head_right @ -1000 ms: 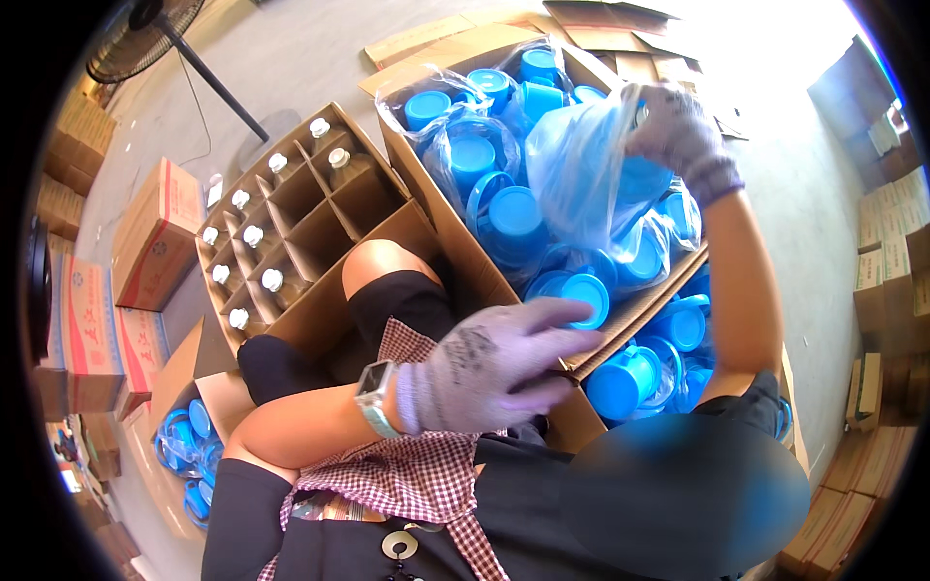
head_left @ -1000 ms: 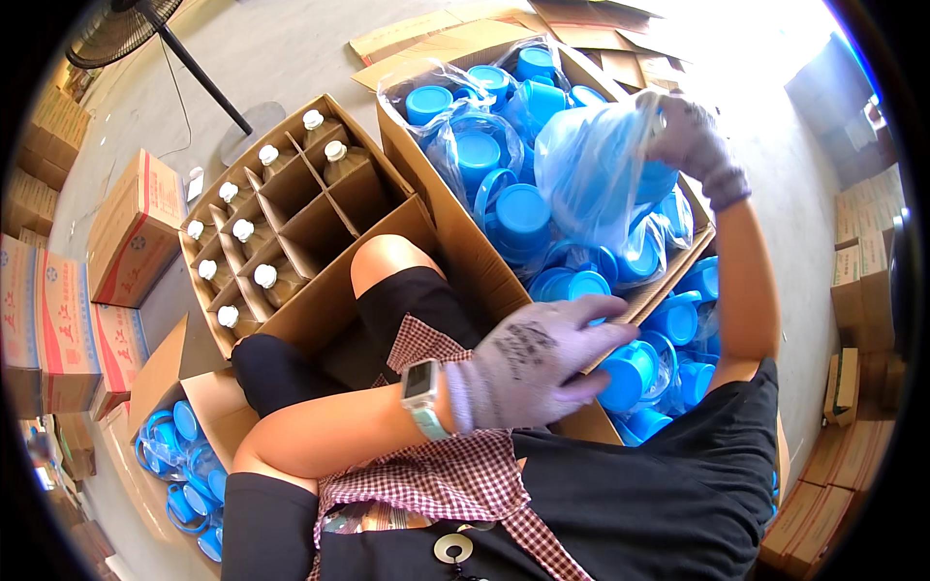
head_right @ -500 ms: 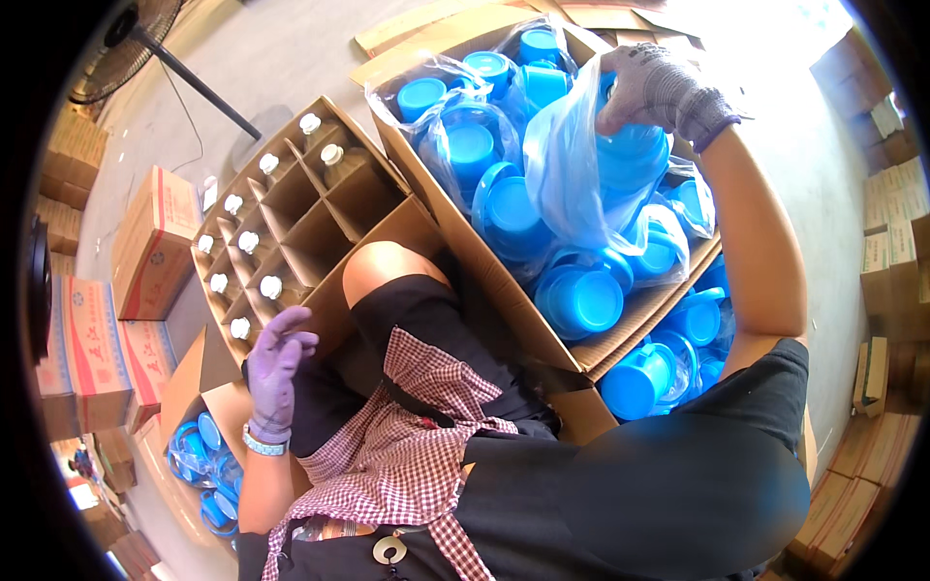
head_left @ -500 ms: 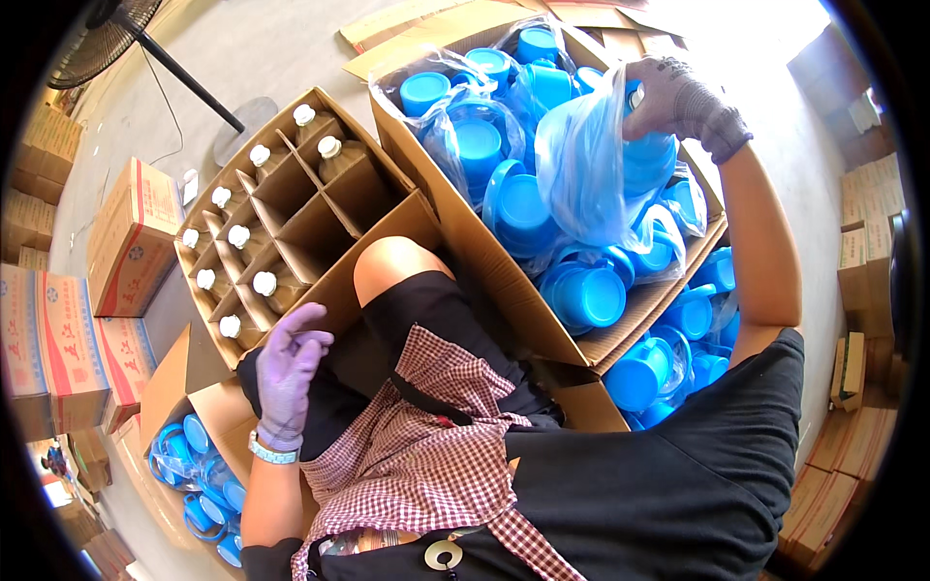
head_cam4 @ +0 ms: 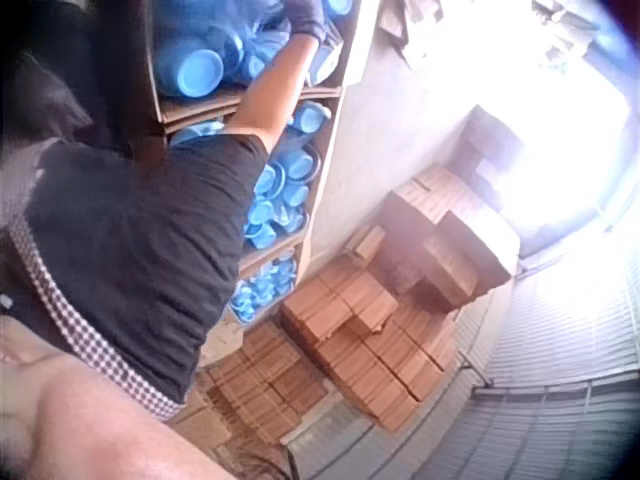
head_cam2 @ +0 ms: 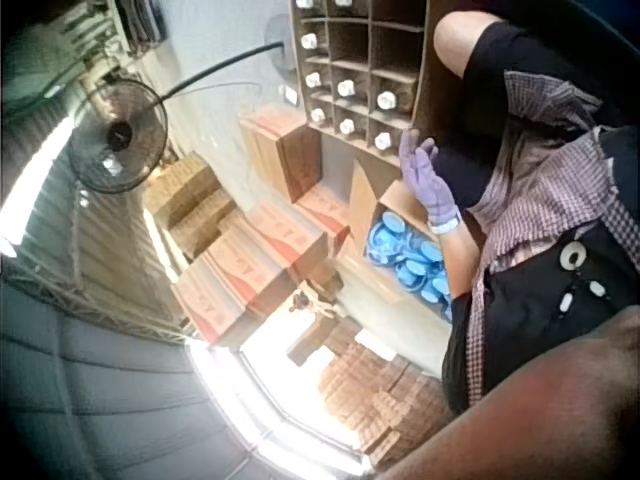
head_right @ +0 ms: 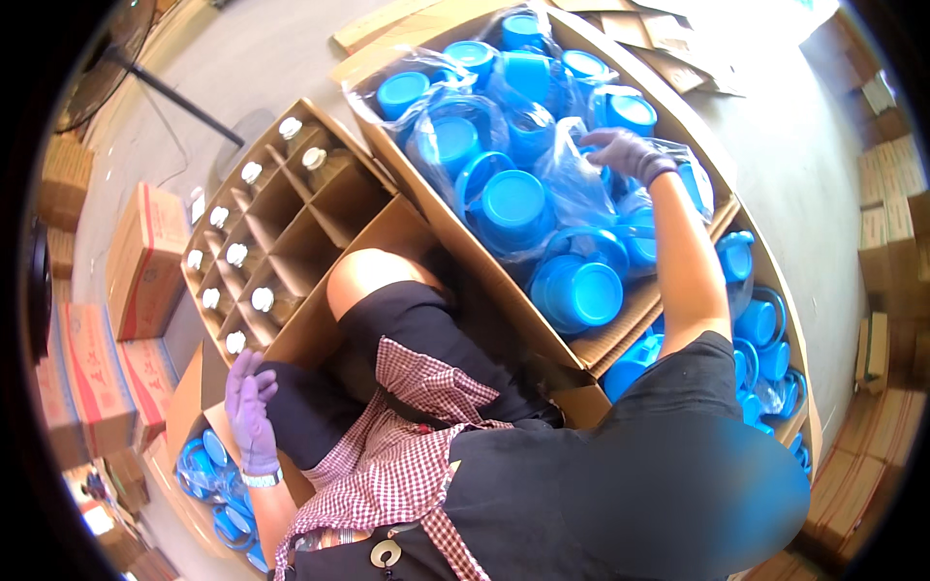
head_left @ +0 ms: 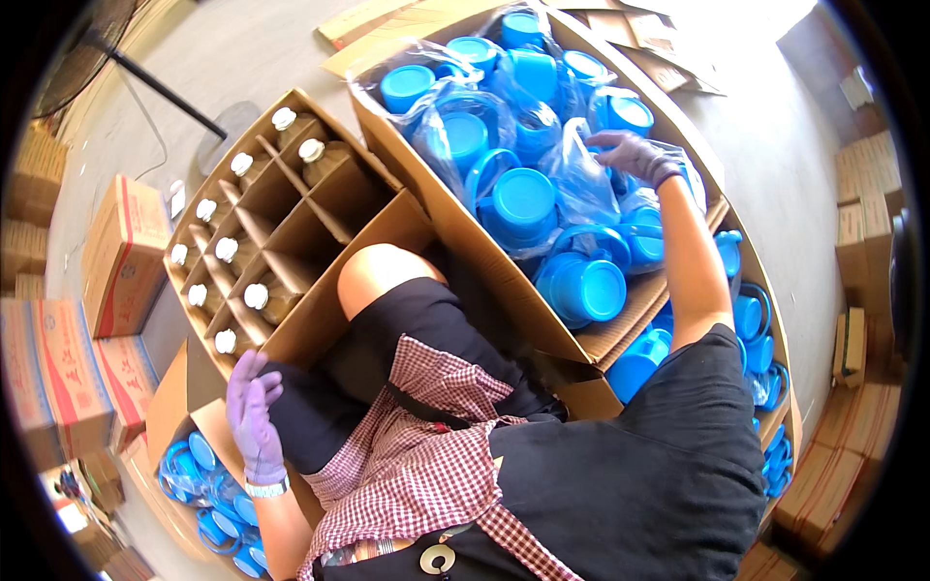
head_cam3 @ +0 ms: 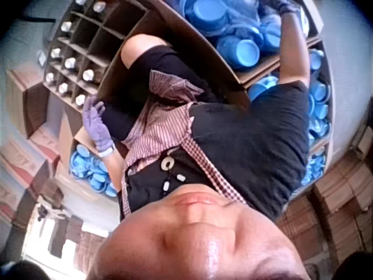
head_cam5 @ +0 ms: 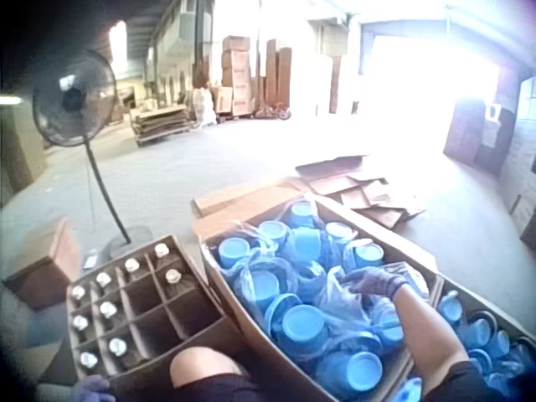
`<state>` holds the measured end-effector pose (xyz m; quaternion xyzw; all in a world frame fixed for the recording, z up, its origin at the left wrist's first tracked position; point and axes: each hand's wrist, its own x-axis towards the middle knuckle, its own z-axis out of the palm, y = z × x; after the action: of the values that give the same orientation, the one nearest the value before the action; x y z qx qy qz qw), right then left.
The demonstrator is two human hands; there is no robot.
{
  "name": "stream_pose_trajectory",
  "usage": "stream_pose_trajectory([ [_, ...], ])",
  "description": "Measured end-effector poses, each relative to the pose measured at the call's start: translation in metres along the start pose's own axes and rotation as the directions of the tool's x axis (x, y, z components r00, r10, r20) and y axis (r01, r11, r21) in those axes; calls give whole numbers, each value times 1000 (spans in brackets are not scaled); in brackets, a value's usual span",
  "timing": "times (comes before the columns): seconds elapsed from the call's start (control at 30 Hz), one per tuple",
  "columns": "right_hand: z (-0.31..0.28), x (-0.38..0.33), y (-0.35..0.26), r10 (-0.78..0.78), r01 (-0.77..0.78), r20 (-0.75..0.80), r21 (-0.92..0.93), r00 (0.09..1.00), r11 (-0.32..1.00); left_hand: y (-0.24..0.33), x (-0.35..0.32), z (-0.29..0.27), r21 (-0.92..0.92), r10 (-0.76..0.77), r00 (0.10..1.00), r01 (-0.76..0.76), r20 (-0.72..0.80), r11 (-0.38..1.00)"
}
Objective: The person assembles thermos flasks by inserting a metal-coated glass liner into a blue plastic outer shell, securing it with a plastic top piece, and screwing on a lid. The completed flasks are then placed into a partitioned cardboard box.
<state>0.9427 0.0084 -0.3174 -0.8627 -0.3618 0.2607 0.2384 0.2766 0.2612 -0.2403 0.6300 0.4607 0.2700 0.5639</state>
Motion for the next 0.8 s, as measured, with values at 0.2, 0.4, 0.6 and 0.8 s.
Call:
stream_pose_trajectory([
  [0.2,-41,-99,16,141,-192,-130,-615,981,765,-31,8,-37,-144,-49,997,40,-60,989],
  [0.4,22,-154,55,180,-203,-95,-479,979,854,-20,24,-9,-161,-12,1000,15,20,987],
  [0.6,14,-135,12,360,-305,2,-525,933,794,1,32,10,-6,126,986,-126,110,992],
  [0.8,-26,-140,37,272,-297,-131,-574,953,763,-23,12,-43,-41,7,997,-10,-75,999],
])
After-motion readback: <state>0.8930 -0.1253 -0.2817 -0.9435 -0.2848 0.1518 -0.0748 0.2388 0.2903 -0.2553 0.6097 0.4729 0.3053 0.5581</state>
